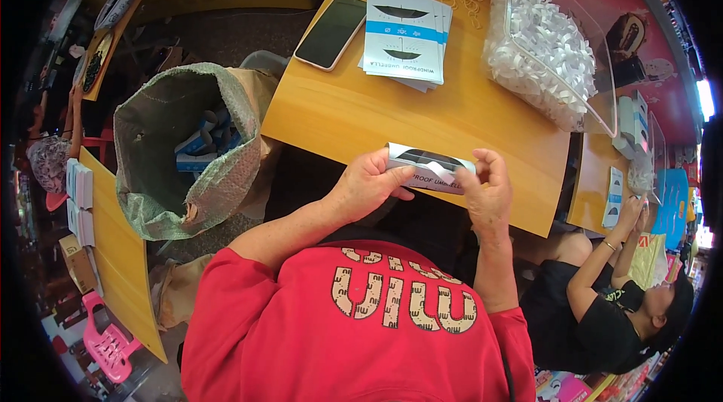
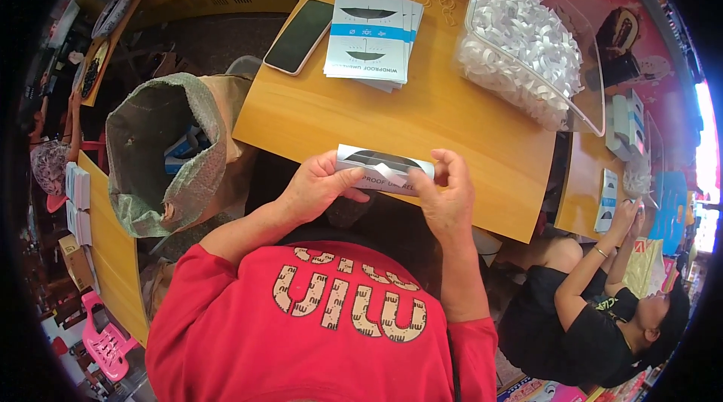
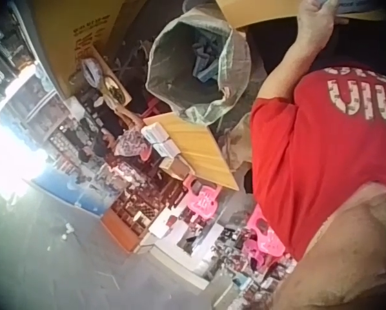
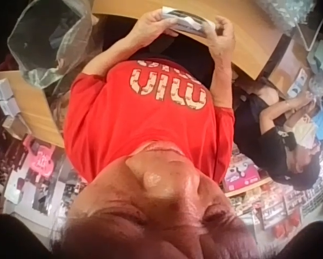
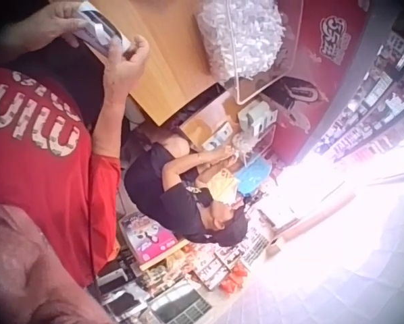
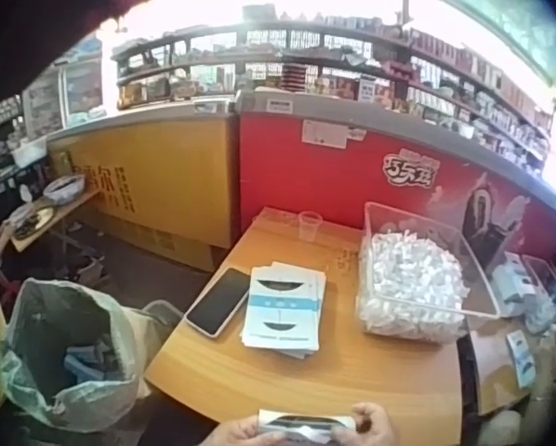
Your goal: The person folds a white paper, wraps it around a small black umbrella, and secures it with a rubber band before placing it into a large bag. This process is repeated for a second umbrella while sitting at a table.
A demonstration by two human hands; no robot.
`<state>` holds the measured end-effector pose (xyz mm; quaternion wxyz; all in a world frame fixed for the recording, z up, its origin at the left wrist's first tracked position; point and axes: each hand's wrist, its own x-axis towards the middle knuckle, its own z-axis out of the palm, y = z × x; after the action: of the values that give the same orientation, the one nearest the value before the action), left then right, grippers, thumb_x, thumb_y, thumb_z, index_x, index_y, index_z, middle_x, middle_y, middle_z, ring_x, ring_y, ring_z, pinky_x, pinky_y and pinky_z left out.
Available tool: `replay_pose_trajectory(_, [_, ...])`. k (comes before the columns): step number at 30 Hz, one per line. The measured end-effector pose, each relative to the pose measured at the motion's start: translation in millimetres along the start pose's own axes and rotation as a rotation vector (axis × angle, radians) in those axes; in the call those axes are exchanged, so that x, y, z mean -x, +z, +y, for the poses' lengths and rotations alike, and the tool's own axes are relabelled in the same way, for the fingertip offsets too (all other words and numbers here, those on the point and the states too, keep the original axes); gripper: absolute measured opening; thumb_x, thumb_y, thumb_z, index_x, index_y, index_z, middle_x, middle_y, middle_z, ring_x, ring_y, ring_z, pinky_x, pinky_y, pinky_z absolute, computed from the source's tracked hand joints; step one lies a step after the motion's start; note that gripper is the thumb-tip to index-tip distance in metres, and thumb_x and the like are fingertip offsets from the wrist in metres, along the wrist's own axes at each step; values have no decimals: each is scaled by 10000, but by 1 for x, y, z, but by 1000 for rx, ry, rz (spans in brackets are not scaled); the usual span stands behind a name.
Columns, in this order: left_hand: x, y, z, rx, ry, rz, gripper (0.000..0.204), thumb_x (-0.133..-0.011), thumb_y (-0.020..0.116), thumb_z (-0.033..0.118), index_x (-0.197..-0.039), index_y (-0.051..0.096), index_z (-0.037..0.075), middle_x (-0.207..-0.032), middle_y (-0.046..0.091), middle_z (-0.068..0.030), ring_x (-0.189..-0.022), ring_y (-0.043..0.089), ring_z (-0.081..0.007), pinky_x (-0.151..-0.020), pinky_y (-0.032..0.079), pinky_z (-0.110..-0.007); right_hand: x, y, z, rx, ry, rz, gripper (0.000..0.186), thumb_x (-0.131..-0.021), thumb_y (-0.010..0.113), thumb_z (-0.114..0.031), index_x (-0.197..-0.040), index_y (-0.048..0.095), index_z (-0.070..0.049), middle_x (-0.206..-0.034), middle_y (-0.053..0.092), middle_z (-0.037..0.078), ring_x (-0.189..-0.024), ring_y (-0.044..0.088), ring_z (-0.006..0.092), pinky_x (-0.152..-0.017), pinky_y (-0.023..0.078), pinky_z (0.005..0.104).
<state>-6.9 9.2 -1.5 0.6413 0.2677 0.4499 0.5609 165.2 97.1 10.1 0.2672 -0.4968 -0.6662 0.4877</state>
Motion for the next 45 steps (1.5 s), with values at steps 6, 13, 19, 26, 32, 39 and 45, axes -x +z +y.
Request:
replay_pose_trajectory(6, [-3, 0, -1, -240, 70, 10, 234, -852, 463, 120, -1046, 489, -8, -966, 557, -62, -869, 537, -120, -682, 493, -236, 0, -8, -22, 363, -543, -144, 230, -664, 638, -181, -815, 545, -34, -758, 498, 87, -692, 483, 214, -647, 396, 319])
replay_pose_trajectory(13, [-4, 11, -3, -604, 233, 8, 138, -804, 527, 119, -911, 551, 35, -655, 572, -72, -586, 566, -154, -541, 458, -258, -3, -6, -49, -178, -299, -322, 54, -722, 571, -33, -691, 529, -18, -637, 483, 42, -594, 456, 121, -537, 351, 222])
replay_pose_trajectory(19, [-4, 5, -1, -422, 116, -4, 176, -830, 482, 117, -964, 522, 8, -801, 580, -72, -703, 567, -129, -599, 479, -241, -61, -56, -92, 7, -559, 303, 73, -773, 536, -53, -755, 530, 18, -651, 475, 8, -621, 418, 56, -558, 339, 181])
replay_pose_trajectory(26, [-14, -9, 6, 103, 97, 77, 291, -882, 387, 188, -1088, 452, -6, -1024, 534, -97, -910, 536, -182, -734, 481, -294, -145, -106, -50, 991, -611, 502, 340, -784, 492, -173, -1071, 463, 7, -1038, 492, 175, -981, 459, 296, -831, 360, 375])
replay_pose_trajectory(32, [-27, -4, 2, 114, 180, 91, 295, -894, 364, 204, -1088, 464, 6, -1029, 533, -89, -948, 519, -166, -804, 448, -299, -52, 12, -43, 620, -765, 92, 504, -734, 587, -190, -1167, 386, -26, -1205, 357, 164, -1149, 302, 316, -959, 223, 410])
replay_pose_trajectory(39, [-17, -3, 4, -38, 225, 105, 289, -893, 369, 192, -1082, 469, -3, -1026, 533, -75, -952, 513, -150, -820, 441, -295, -59, 23, -3, 601, -661, 246, 456, -757, 528, -98, -1177, 365, -27, -1225, 339, 160, -1168, 287, 306, -969, 213, 405])
replay_pose_trajectory(45, [-17, -7, 8, 8, 228, 57, 294, -896, 357, 186, -1093, 452, -9, -1039, 523, -82, -935, 519, -152, -819, 441, -290, -44, -1, -3, -360, -141, -42, 304, -833, 469, -79, -1101, 367, 22, -837, 506, 39, -789, 465, 85, -750, 381, 217])
